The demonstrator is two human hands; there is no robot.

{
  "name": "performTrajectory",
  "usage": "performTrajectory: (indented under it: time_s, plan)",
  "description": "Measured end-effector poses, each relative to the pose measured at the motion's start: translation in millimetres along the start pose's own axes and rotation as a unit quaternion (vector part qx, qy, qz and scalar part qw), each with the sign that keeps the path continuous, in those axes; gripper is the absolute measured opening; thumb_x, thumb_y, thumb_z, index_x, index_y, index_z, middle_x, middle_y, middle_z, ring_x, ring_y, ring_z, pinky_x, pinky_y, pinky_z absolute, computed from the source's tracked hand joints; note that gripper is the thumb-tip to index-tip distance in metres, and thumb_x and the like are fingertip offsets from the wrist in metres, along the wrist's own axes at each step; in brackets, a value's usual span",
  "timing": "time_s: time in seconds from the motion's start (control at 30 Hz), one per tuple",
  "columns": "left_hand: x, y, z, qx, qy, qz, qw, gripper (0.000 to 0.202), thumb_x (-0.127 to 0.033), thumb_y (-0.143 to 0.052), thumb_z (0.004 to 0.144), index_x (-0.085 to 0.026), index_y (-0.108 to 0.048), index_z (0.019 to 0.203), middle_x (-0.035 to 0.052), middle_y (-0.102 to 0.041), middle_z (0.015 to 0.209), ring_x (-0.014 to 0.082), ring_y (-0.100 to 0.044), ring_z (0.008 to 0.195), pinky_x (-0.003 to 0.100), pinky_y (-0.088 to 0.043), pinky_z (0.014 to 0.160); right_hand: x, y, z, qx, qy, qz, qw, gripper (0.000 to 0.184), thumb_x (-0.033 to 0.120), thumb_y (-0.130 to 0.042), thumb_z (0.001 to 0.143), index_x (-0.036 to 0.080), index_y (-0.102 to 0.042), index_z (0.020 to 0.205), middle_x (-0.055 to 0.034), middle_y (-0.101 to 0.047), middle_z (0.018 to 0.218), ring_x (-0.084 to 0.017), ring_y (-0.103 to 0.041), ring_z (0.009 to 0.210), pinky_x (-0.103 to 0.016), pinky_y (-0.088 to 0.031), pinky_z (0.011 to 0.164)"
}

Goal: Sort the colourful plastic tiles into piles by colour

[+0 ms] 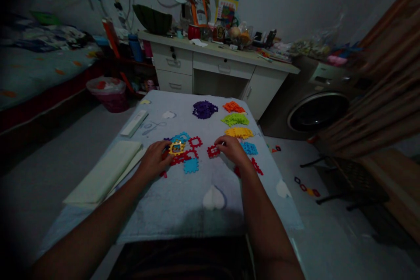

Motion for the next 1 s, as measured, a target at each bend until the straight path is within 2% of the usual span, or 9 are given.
performTrajectory:
  time_s: [0.1, 0.2, 0.33, 0.43, 0.53, 0.77, 0.9, 1.0]
  plan:
    - [-0.1, -0.3, -0.2, -0.004, -0.001, -0.002, 1.000, 0.040, -0.034, -0.053, 0.081, -0.018, -0.059, 0.118, 0.0129, -0.063, 0.119, 0.0305, -0.056, 0.113, 0.049, -0.043, 0.101, -17.8, 33.5, -28.8, -0.047, -0.034, 0.031, 0.998, 0.013, 0.025, -0.060, 0.077, 0.018, -0.069, 0.083, -0.0016, -0.069, 0.079, -0.015, -0.060, 0.074, -0.027, -0.045, 0.071]
    - [-0.1, -0.8, -0.1, -0.003, -0.005, 0.000, 1.000, 0.042, -0.035, -0.052, 0.081, -0.018, -0.059, 0.118, 0.0132, -0.063, 0.118, 0.0304, -0.057, 0.112, 0.049, -0.044, 0.101, -38.6, 63.1, -62.6, -0.104, -0.076, 0.008, 0.992, 0.016, 0.029, -0.059, 0.075, 0.018, -0.068, 0.083, -0.0019, -0.067, 0.077, -0.016, -0.059, 0.071, -0.028, -0.045, 0.068]
    - [1.2, -1.6, 0.8, 0.007, -0.010, 0.012, 1.000, 0.044, -0.039, -0.051, 0.081, -0.016, -0.059, 0.118, 0.0140, -0.064, 0.117, 0.0311, -0.057, 0.112, 0.049, -0.043, 0.102, -64.9, 85.0, -103.7, -0.183, -0.116, -0.069, 0.974, 0.017, 0.030, -0.057, 0.073, 0.019, -0.067, 0.080, -0.0037, -0.065, 0.079, -0.018, -0.059, 0.070, -0.030, -0.045, 0.069]
    - [2.7, -1.9, 1.6, 0.019, -0.007, 0.020, 1.000, 0.047, -0.042, -0.050, 0.081, -0.016, -0.058, 0.119, 0.0144, -0.063, 0.119, 0.0321, -0.057, 0.114, 0.050, -0.043, 0.103, -77.5, 86.8, -125.8, -0.244, -0.121, -0.120, 0.955, 0.017, 0.029, -0.055, 0.073, 0.019, -0.066, 0.080, -0.0055, -0.064, 0.083, -0.019, -0.059, 0.075, -0.033, -0.046, 0.074]
    - [2.7, -0.9, 2.1, 0.023, 0.005, 0.021, 1.000, 0.047, -0.044, -0.050, 0.081, -0.018, -0.058, 0.120, 0.0134, -0.063, 0.121, 0.0322, -0.056, 0.116, 0.050, -0.043, 0.103, -85.2, 77.9, -139.7, -0.273, -0.128, -0.140, 0.943, 0.016, 0.027, -0.053, 0.074, 0.019, -0.065, 0.080, -0.0072, -0.064, 0.085, -0.020, -0.059, 0.077, -0.035, -0.047, 0.077]
    - [1.3, 0.3, 1.6, 0.018, 0.013, 0.021, 1.000, 0.046, -0.043, -0.050, 0.079, -0.019, -0.059, 0.118, 0.0132, -0.064, 0.120, 0.0329, -0.057, 0.114, 0.051, -0.044, 0.102, -90.9, 53.9, -156.5, -0.240, -0.115, -0.155, 0.951, 0.020, 0.016, -0.046, 0.075, 0.019, -0.064, 0.083, -0.0081, -0.063, 0.091, -0.021, -0.060, 0.086, -0.036, -0.047, 0.084]
    - [3.1, -0.7, 1.5, 0.011, 0.005, 0.021, 1.000, 0.045, -0.043, -0.050, 0.080, -0.019, -0.059, 0.117, 0.0138, -0.064, 0.119, 0.0327, -0.058, 0.113, 0.050, -0.044, 0.101, -85.8, 58.0, -158.5, -0.239, -0.115, -0.165, 0.950, 0.021, 0.013, -0.044, 0.076, 0.019, -0.063, 0.082, -0.0084, -0.062, 0.092, -0.021, -0.059, 0.088, -0.036, -0.047, 0.086]
    - [3.7, -1.0, 1.4, 0.009, 0.007, 0.012, 1.000, 0.044, -0.042, -0.052, 0.079, -0.019, -0.059, 0.116, 0.0127, -0.065, 0.118, 0.0323, -0.058, 0.112, 0.050, -0.044, 0.101, -71.0, 62.4, -145.7, -0.247, -0.109, -0.155, 0.950, 0.018, 0.014, -0.046, 0.078, 0.020, -0.063, 0.081, -0.0085, -0.063, 0.091, -0.022, -0.059, 0.085, -0.036, -0.047, 0.084]
Point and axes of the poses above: each hand's wrist, its own z-axis towards the middle knuckle, its own y-axis out of the back of the hand, x = y × z, the point moved 4 cm from there along z, towards the middle knuckle
